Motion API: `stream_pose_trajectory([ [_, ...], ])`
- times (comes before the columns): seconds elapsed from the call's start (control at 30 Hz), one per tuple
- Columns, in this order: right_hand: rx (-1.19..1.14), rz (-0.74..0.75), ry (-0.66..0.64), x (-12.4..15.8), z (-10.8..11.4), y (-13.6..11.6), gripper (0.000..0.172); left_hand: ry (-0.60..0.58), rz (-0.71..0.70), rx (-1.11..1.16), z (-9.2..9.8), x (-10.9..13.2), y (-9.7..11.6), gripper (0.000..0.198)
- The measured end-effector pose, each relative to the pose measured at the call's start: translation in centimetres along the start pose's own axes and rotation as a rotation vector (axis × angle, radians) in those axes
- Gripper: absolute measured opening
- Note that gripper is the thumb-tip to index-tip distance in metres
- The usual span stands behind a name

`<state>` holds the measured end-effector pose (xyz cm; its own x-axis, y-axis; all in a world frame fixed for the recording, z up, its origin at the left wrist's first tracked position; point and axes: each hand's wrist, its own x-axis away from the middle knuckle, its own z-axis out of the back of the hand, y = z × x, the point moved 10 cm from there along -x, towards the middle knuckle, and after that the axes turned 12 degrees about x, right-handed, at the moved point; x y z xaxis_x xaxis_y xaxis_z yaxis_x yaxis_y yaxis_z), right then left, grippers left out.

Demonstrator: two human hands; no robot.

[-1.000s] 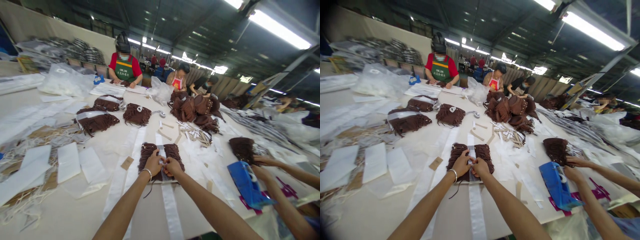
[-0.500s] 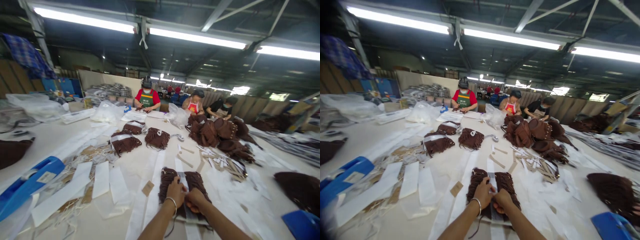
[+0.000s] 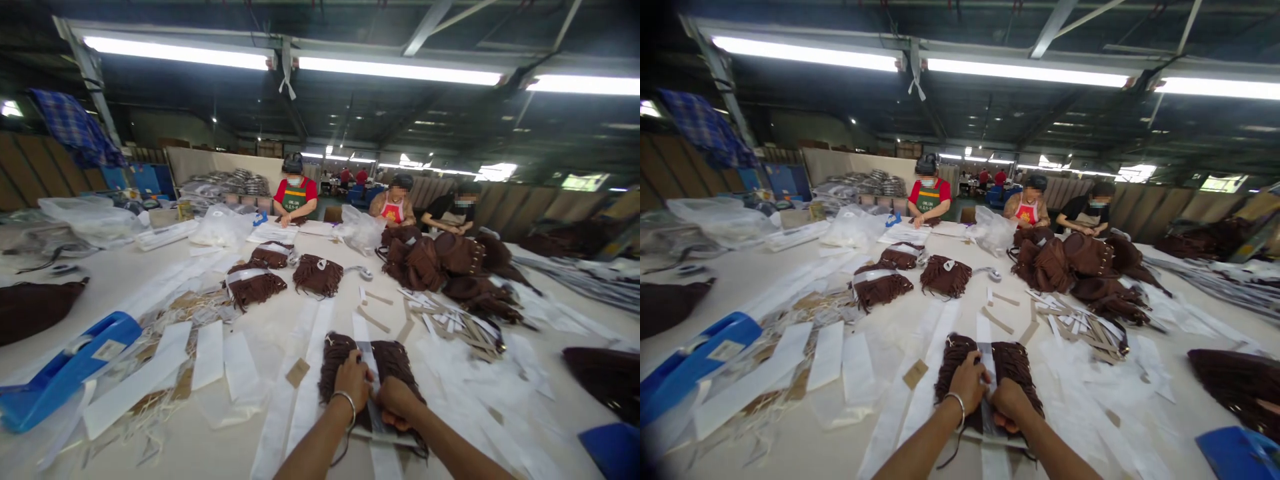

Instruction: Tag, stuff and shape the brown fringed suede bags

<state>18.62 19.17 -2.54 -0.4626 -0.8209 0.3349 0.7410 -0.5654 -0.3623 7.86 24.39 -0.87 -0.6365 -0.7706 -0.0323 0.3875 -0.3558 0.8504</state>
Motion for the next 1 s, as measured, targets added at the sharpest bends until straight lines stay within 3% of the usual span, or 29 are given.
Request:
stream_pose_trajectory([
  [0.27,0.295,0.005,-0.026,1.9,0.6,0.4,0.016,-0.025,0.000,0.001,-0.7,-0.3,-0.3,0.016],
  [0.47,0.428,0.049,0.011,4.1,2.2,-0.1,0.019,-0.019,-0.023,-0.005,-0.7,-0.4,-0.2,0.015],
  [0.6,0.490,0.182,0.065,6.0,3.0,-0.8,0.026,0.000,-0.033,-0.006,-0.7,-0.6,-0.2,0.015],
  [0.77,0.586,0.419,0.083,7.5,1.7,-2.0,0.033,0.000,-0.047,-0.003,-1.0,-0.8,-0.5,0.016],
  [1.0,0.710,0.525,0.105,7.7,-0.2,-2.3,0.039,0.017,-0.039,-0.050,-1.2,-0.8,-0.3,0.015],
])
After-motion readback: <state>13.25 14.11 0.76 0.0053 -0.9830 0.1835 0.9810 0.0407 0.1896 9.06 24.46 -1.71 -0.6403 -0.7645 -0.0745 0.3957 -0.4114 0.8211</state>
